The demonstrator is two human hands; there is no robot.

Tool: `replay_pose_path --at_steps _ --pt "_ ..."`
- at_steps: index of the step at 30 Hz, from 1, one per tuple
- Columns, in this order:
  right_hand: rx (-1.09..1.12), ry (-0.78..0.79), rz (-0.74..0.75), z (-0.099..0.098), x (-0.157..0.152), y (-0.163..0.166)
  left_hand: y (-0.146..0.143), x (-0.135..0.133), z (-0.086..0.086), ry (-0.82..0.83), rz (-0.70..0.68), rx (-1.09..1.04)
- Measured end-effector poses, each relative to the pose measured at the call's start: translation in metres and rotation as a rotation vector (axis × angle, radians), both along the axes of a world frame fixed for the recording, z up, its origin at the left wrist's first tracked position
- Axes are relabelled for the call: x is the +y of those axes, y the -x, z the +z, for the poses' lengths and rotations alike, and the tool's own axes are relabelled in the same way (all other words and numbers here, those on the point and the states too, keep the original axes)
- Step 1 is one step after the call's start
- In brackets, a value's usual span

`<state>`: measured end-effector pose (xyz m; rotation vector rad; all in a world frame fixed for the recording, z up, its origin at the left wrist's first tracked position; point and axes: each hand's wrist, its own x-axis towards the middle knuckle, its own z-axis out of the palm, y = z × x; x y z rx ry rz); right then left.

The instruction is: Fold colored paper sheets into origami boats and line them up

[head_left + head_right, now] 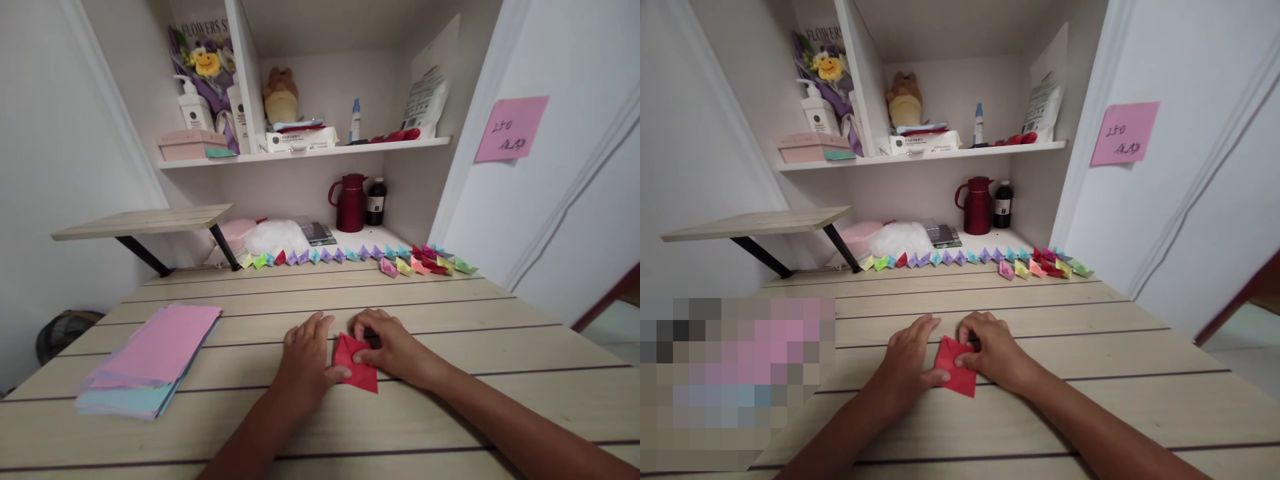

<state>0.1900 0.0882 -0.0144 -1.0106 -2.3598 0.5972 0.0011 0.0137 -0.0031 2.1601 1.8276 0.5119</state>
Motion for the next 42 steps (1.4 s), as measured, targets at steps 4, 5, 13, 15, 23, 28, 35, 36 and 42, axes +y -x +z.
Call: replay_pose_path --at_steps 4,5,13,15,23,28,35,36,42 --pt "0.065 0.073 0.106 0.003 -0.004 -0.003 0.002 0.002 -0.006 -0.031 -0.01 -0.05" --pt "0.069 0.09 0.103 0.004 -0.006 -0.003 0.002 0.003 -0.008 -0.049 -0.01 -0.07" --pt "0.543 0.545 0.113 0.003 -0.011 0.006 -0.007 0.009 -0.007 -0.124 0.022 -0.584" --pt "0.686 0.689 0.078 0.006 -0.014 0.01 -0.01 0.008 -0.003 -0.088 0.039 -0.756" --pt "0.638 0.654 -0.034 0.013 -0.02 0.009 -0.02 0.003 -0.004 -0.047 0.111 -0.799" --pt "0.329 0.217 -0.021 0.019 -0.023 0.004 -0.016 0.001 0.001 -0.23 0.05 -0.445" --pt "0.507 0.427 0.042 0.019 -0.027 0.007 -0.014 0.002 0.008 -0.159 0.109 -0.762" --pt "0.567 0.496 0.045 0.018 -0.027 0.008 -0.015 0.003 0.007 -0.116 0.119 -0.875" --pt "0.742 0.704 -0.005 0.015 -0.023 0.011 -0.016 0.008 -0.006 0.055 0.123 -1.174"
